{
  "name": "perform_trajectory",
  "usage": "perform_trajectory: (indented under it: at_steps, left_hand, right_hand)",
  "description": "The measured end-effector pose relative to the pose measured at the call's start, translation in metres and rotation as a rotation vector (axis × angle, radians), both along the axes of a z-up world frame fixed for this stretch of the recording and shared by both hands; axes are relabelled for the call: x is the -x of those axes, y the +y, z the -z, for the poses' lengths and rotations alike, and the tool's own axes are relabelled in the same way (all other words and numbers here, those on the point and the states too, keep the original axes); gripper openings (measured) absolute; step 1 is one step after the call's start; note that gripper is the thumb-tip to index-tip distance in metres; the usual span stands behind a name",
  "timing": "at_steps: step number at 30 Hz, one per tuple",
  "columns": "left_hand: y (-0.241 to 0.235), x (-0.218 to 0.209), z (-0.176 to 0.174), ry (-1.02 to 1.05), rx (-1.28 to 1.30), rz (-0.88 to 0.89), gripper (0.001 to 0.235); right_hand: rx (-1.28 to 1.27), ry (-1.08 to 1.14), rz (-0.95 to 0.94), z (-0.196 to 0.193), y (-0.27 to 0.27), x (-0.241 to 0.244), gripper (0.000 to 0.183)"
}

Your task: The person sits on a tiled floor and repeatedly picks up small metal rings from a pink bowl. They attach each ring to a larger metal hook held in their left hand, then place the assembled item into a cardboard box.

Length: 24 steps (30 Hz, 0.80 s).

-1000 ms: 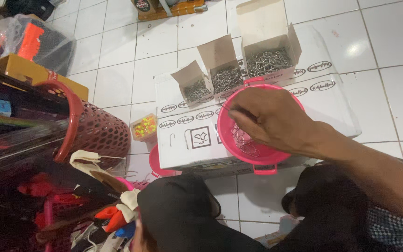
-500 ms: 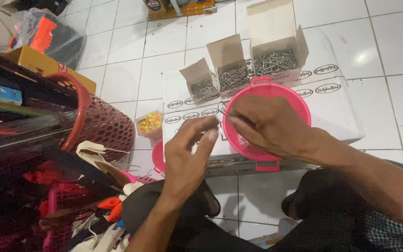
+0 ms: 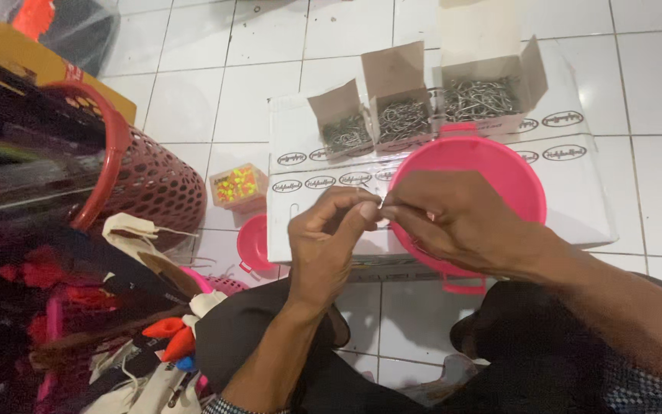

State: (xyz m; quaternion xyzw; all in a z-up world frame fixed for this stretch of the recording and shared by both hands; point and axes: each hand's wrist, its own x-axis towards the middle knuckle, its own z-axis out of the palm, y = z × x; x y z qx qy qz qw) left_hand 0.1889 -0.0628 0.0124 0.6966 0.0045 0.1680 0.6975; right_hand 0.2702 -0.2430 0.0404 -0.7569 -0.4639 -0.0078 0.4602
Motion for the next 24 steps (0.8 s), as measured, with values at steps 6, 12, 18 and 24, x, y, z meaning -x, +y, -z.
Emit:
perform_trajectory:
  at_steps: [6,12,18,24]
  left_hand:
    - [0.036,0.0,-0.02,-0.101,-0.048,-0.258,0.012]
    - [0.045,-0.002,-0.015,-0.117,0.035,-0.32,0.016]
    - [0.045,0.0,-0.02,-0.124,0.045,-0.324,0.016]
    - [0.042,0.003,-0.031,-0.016,0.112,-0.398,0.017]
  right_hand:
    - [0.228,-0.223,0.121,-0.016,0.015,-0.038,0.01]
    - [0.685,-0.491,0.176,0.028,0.08,-0.093,0.03]
    - [0.803,-0.679,0.197,0.075,0.119,-0.132,0.02]
    - [0.728,-0.542,0.165,0.006,0.095,-0.09,0.026]
